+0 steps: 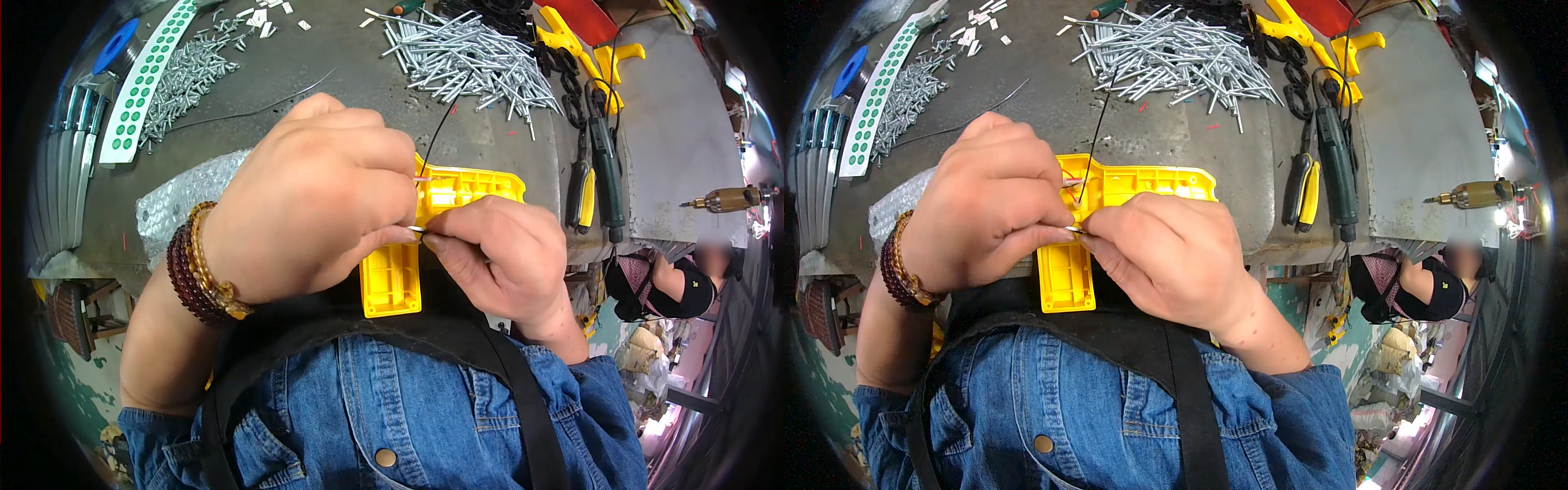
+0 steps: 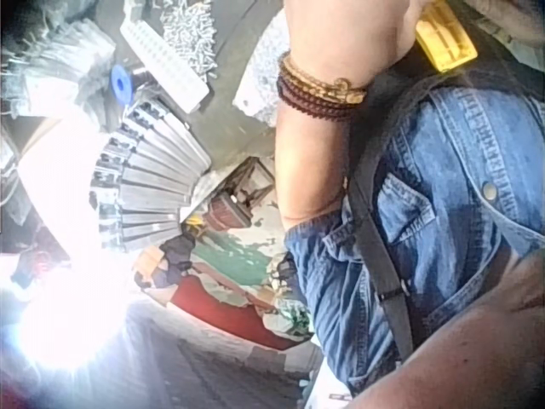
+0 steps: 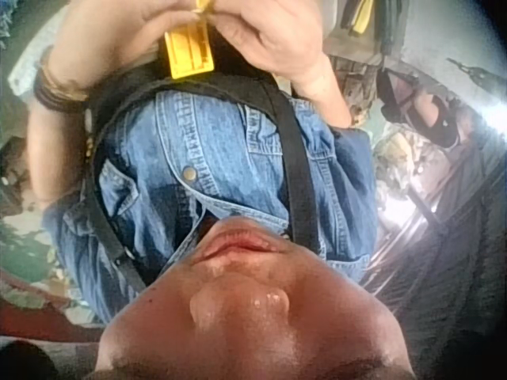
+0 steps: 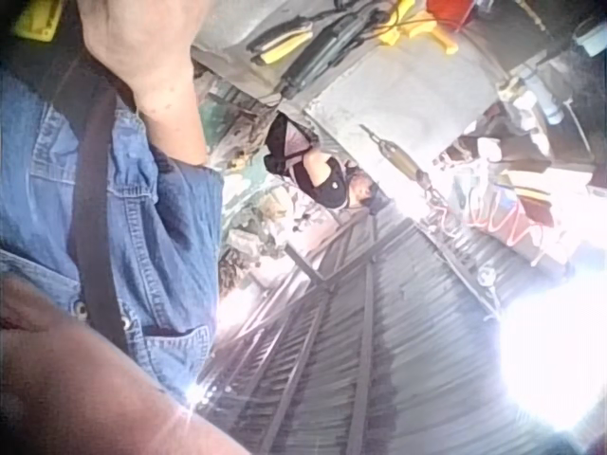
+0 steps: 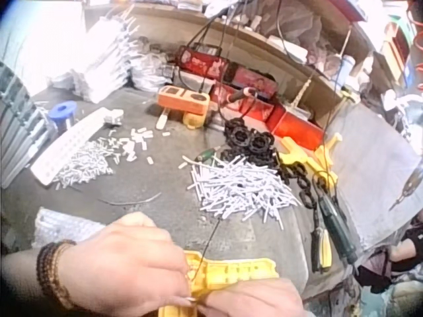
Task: Assemble the internal wiring and casing of a yellow plastic handheld device.
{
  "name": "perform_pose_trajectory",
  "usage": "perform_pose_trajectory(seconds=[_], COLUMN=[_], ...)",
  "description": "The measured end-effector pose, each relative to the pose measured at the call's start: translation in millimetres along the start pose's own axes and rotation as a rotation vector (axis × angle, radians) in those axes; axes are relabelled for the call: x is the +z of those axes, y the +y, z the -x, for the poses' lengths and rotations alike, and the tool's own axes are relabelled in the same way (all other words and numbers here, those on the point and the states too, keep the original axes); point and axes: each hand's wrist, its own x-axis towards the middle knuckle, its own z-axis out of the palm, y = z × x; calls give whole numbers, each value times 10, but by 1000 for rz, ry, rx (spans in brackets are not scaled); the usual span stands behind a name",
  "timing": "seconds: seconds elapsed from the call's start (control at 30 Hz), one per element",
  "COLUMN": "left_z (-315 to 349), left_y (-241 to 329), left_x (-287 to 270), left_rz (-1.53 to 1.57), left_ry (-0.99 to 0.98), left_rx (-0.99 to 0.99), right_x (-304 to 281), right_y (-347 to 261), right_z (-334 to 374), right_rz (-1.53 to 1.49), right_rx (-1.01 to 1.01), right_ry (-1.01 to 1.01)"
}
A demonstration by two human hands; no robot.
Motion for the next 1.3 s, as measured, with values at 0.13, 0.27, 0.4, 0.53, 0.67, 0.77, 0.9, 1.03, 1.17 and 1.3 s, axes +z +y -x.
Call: perform_pose_trajectory(seconds=[0.13,0.27,0.4,0.53,0.67,0.77,0.9,1.03,1.17,1.3], left_z=[-1,-12,2,-8,-22,-15,8,14,3,-22], left_y=[44,219,237,196,204,194,170,163,177,163], left_x=[44,88,74,122,158,170,191,183,157,194], left_rz=[-159,-321,-276,-256,-293,-326,-300,-295,-275,-353], left_ry=[24,-9,-34,-7,39,70,129,101,92,120], left_rx=[73,55,-30,-39,-51,-23,-23,-46,-47,-16], right_x=[-18,16,18,33,47,15,-108,-82,160,134], right_y=[-163,-146,-142,-122,-115,-129,-216,-166,-24,-72], right_z=[8,19,52,50,33,19,-19,55,50,15], right_rz=[-265,-420,-433,-439,-431,-480,-698,-246,118,229], right_rx=[378,528,595,528,513,518,866,490,40,30], right_ry=[-124,-130,-115,-110,-114,-169,-284,-216,10,6])
